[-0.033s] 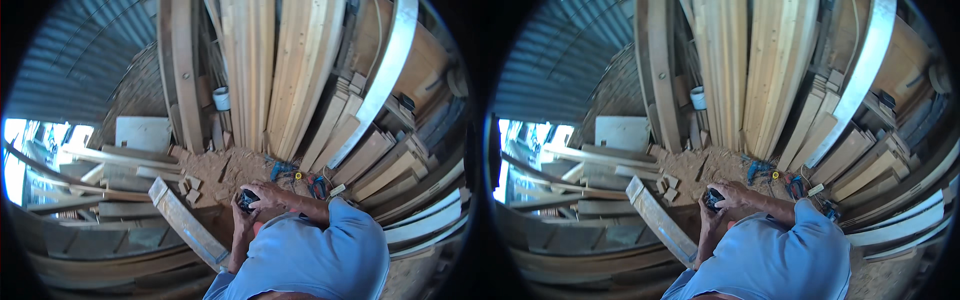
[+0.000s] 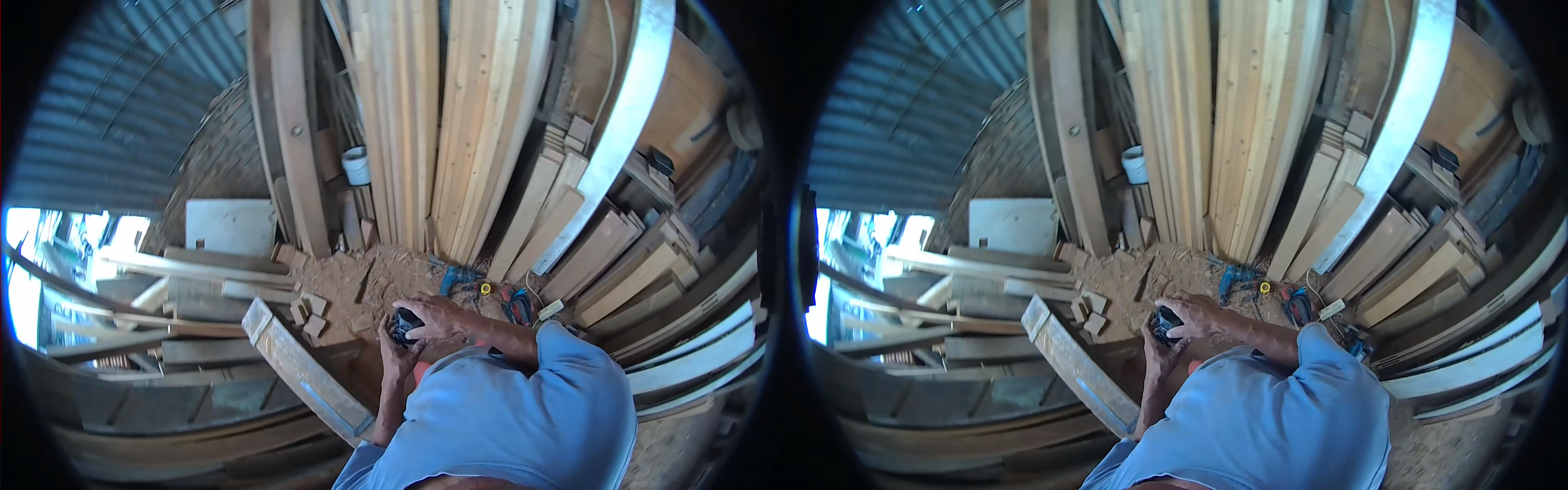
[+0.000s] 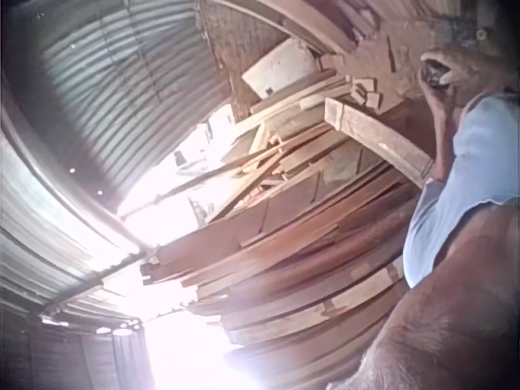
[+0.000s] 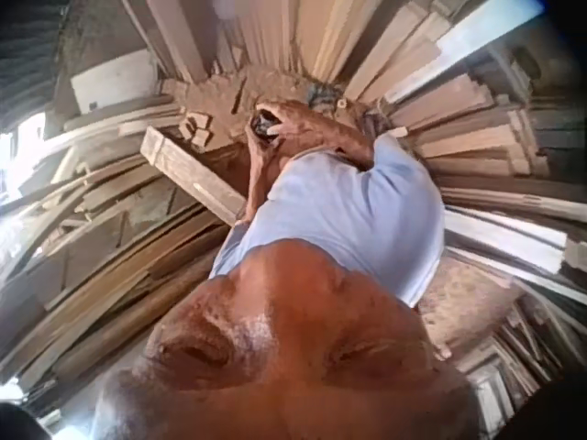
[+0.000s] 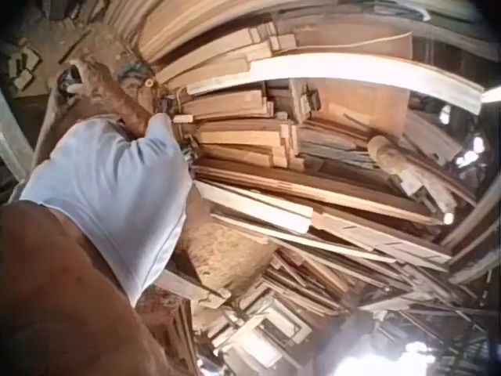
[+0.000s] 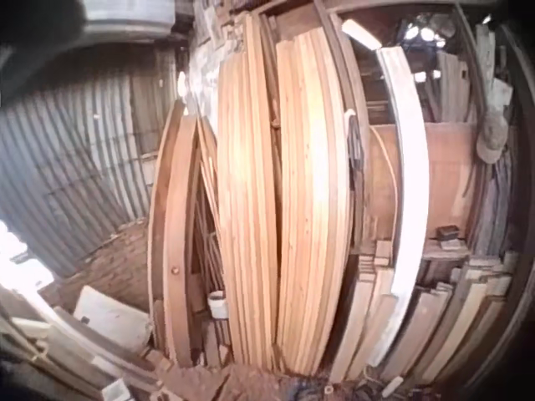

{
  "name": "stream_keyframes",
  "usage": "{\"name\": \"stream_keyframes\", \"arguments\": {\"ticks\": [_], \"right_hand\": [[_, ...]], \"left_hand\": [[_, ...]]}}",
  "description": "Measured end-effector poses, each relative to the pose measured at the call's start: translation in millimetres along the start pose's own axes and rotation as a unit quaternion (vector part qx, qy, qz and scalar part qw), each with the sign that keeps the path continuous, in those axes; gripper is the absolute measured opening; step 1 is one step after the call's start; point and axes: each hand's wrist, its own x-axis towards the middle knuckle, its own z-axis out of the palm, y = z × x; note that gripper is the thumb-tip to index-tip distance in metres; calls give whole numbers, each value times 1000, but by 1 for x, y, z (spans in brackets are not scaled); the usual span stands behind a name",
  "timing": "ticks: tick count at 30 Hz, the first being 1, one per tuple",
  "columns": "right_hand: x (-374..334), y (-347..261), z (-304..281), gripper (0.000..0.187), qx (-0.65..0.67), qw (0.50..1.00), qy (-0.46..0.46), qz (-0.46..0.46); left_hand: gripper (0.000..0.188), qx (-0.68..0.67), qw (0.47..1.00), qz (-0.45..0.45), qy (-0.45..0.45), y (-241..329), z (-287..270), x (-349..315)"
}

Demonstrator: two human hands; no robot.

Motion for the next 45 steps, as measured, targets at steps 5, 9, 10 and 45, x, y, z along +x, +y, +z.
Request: {"name": "stream_keyframes", "arguments": {"ticks": [5, 9, 10, 45], "right_hand": [[9, 34, -55, 84, 36, 998, 51, 33], [15, 64, -81, 88, 85, 990, 101, 47], [16, 71, -87, 88, 100, 986, 120, 51], [-153, 46, -25, 80, 53, 400, 484, 777]], "left_hand": [[76, -93, 992, -13, -85, -7, 39, 77], [67, -120, 980, 32, -156, 3, 52, 134], [68, -117, 974, 36, -188, 3, 55, 151], [39, 18, 832, 162, -529, 14, 238, 497]]}}
